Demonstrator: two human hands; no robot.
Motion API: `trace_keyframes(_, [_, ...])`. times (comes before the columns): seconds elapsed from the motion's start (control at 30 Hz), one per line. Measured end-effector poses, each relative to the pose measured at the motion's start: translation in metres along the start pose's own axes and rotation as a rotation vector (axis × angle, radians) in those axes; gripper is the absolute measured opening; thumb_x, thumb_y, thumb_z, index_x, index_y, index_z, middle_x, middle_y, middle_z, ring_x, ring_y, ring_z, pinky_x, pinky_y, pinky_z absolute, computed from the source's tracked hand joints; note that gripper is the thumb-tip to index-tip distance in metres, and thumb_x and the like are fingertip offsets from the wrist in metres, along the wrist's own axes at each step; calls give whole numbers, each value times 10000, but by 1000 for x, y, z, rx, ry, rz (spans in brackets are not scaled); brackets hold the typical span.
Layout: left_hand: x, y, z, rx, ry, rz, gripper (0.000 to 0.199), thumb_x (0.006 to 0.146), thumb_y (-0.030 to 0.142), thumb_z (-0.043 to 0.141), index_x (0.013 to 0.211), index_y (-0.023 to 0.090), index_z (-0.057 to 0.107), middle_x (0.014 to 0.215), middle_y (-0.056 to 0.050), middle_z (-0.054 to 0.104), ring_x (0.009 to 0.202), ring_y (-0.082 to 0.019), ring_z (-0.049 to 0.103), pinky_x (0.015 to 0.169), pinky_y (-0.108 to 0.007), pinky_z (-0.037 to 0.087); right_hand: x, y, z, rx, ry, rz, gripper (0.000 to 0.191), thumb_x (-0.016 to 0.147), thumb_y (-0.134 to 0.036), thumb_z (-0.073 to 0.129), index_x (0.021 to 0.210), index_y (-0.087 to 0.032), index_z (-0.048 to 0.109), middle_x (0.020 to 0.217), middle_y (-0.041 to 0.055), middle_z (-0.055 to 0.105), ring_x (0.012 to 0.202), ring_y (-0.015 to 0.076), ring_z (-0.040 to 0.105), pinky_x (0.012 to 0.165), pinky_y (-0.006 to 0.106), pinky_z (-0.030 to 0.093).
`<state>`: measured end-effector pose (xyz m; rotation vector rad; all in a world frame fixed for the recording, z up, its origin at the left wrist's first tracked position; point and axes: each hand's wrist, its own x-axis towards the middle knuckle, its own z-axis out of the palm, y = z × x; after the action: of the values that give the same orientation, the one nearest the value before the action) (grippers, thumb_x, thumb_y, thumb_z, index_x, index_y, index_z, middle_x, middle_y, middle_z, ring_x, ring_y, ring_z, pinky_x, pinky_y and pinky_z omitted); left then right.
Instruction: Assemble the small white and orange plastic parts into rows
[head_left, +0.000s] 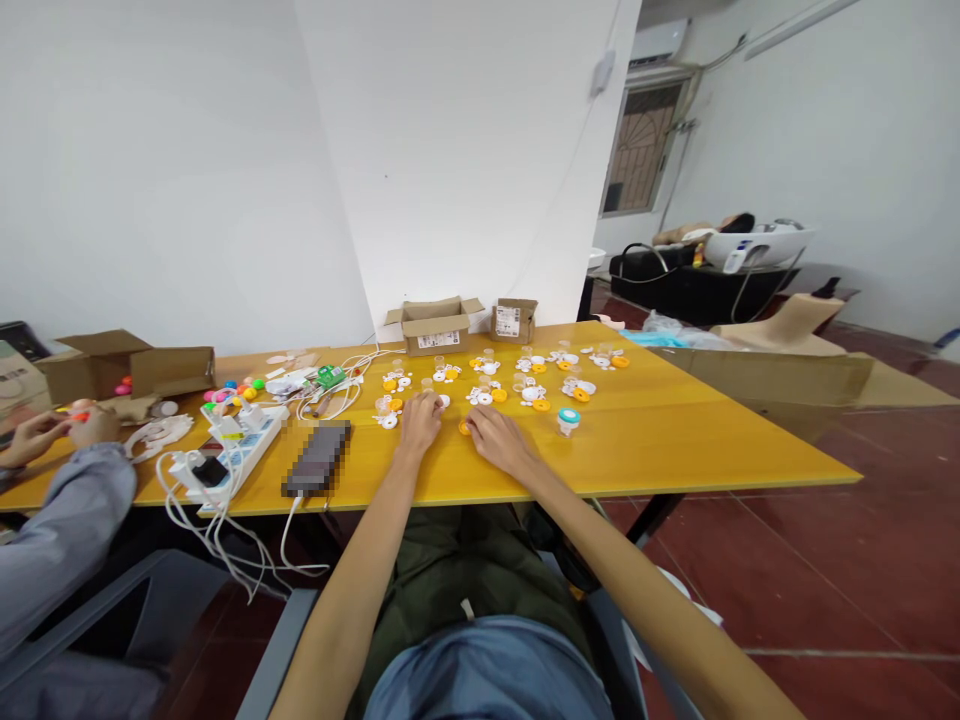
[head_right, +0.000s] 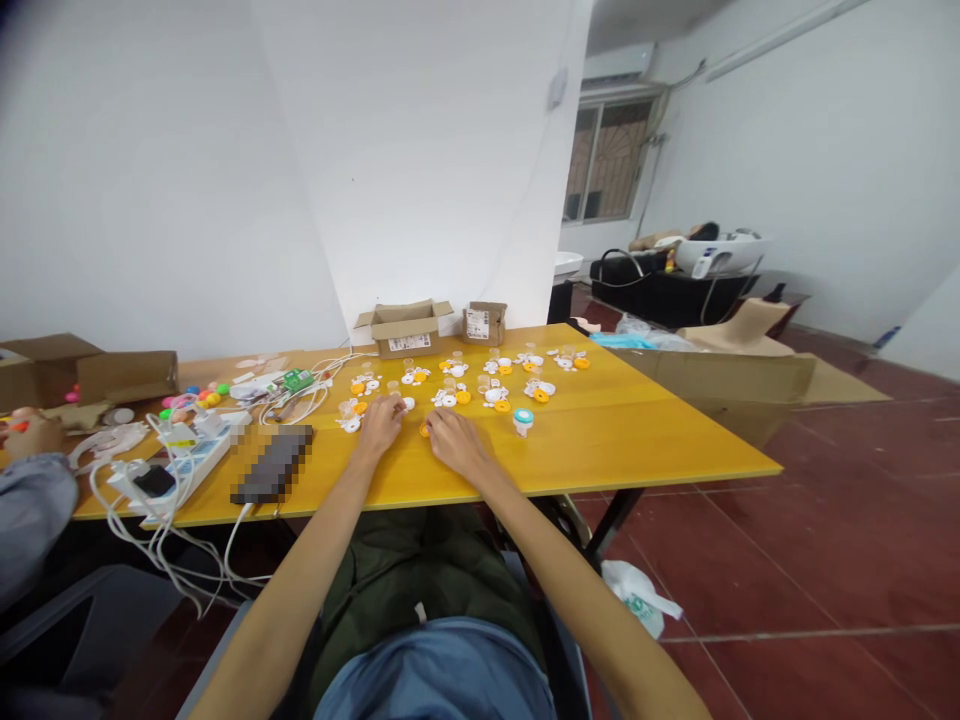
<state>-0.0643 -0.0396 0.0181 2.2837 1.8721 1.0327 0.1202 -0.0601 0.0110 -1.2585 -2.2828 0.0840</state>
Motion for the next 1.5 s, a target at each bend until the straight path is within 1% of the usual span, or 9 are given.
trace_keyframes(0.2, [1,4,-4,41,-25,-22,152,859,135,610,788,250,678,860,-72,699,1019,-287,625,920,-424,477,0,-4,-3,12,3,39,200,950,-171,495,969,-210,690,1090,114,716,1053,238,649,856,314,482])
trace_keyframes(0.37, [1,8,-7,65,-18,-58,146,833,111,611,806,236,681,894,-86,697,1031,-295,617,933,-440,478,0,-6,-6,12,7,73,191,911,-161,524,970,-205,700,1095,119,720,1048,249,652,865,326,484])
trace_keyframes(0.5, [-1,12,-4,20,-22,15,183,808,98,596,875,242,687,940,-76,687,1049,-280,608,956,-428,484,0,-4,-5,21,17,69,191,886,-157,535,954,-211,706,1079,117,725,1025,253,655,851,327,488])
trace_keyframes(0.63, [-4,16,0,-69,-141,136,241,768,112,608,958,235,689,1008,-57,676,1074,-262,597,1021,-425,471,0,-2,-3,24,12,68,212,874,-148,528,955,-218,711,1075,108,728,1008,248,657,853,326,490])
trace_keyframes(0.73, [-5,19,0,-108,-232,177,258,750,144,620,982,232,688,1023,-45,667,1064,-252,589,1020,-418,472,1,0,-2,45,31,59,213,866,-139,529,950,-229,703,1052,93,732,1011,239,654,872,320,486])
trace_keyframes(0.83, [-6,21,-1,-122,-268,195,245,736,154,619,961,226,684,1005,-42,664,1054,-249,579,991,-403,482,1,0,0,53,40,74,212,860,-135,530,955,-230,693,1052,87,728,1034,238,648,890,321,483])
trace_keyframes(1.07, [-7,24,-2,-136,-291,206,153,745,149,596,868,217,654,923,-39,656,1025,-243,578,977,-390,479,2,0,1,52,28,114,192,869,-136,529,942,-224,683,1076,93,716,1026,235,649,859,313,482])
trace_keyframes(1.33, [-7,23,-2,-146,-269,231,138,727,157,626,843,228,644,889,-27,650,975,-225,586,944,-373,496,5,7,7,72,49,119,162,871,-138,550,918,-215,684,1033,74,719,998,209,649,822,284,468])
trace_keyframes(1.5, [-8,24,-2,-149,-265,256,122,730,161,607,831,224,633,869,-33,645,930,-216,592,924,-368,504,5,6,6,93,43,137,160,861,-115,555,896,-214,675,1020,74,721,997,203,649,828,277,461])
